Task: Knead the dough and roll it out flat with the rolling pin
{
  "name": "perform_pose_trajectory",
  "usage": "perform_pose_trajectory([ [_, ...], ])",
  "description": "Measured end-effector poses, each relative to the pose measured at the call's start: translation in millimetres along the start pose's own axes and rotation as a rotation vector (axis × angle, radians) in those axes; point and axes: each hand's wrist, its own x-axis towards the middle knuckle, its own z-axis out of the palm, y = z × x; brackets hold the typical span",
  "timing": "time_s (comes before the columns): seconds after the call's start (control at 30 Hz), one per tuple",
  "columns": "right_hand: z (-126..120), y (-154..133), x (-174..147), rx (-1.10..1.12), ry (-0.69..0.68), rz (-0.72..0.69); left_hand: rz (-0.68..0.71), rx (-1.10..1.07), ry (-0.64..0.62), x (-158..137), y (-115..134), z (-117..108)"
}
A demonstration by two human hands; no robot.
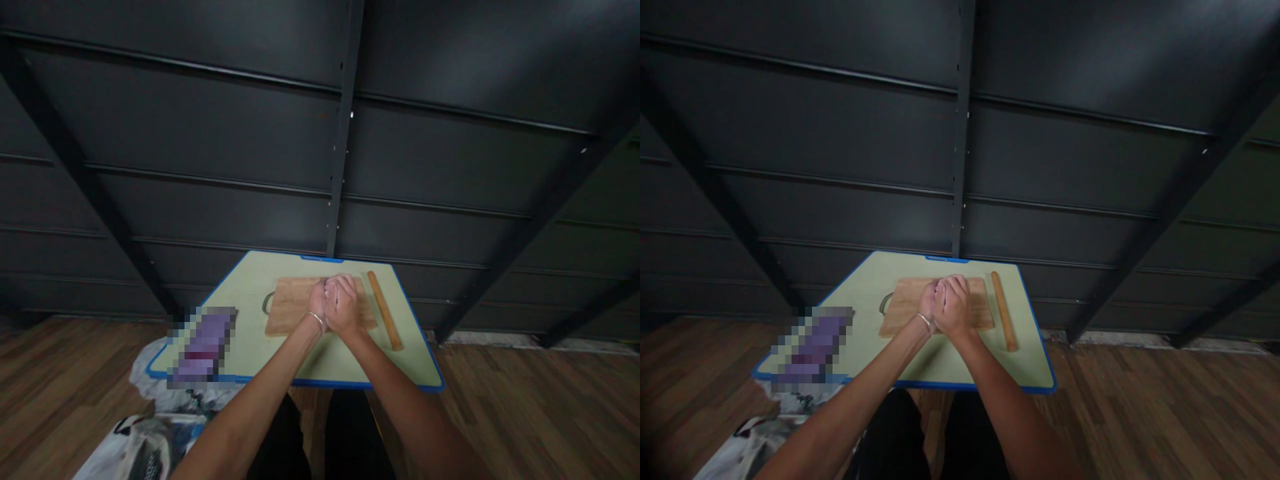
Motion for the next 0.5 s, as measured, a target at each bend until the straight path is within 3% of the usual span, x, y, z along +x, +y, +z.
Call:
perform_pose_trajectory([
  [0.2, 16.3, 22.2, 9.1, 0.135, -0.070, 0.202, -0.044, -0.097, -0.029, -3.6, 8.4, -5.2],
  [0.37, 13.5, 34.8, 18.3, 0.374, -0.070, 0.217, -0.058, -0.157, -0.027, 11.0, 30.5, -7.1],
  [0.5, 16.5, 44.0, 8.6, 0.428, -0.117, 0.199, 0.030, -0.105, 0.077, 21.6, 27.8, -14.6],
])
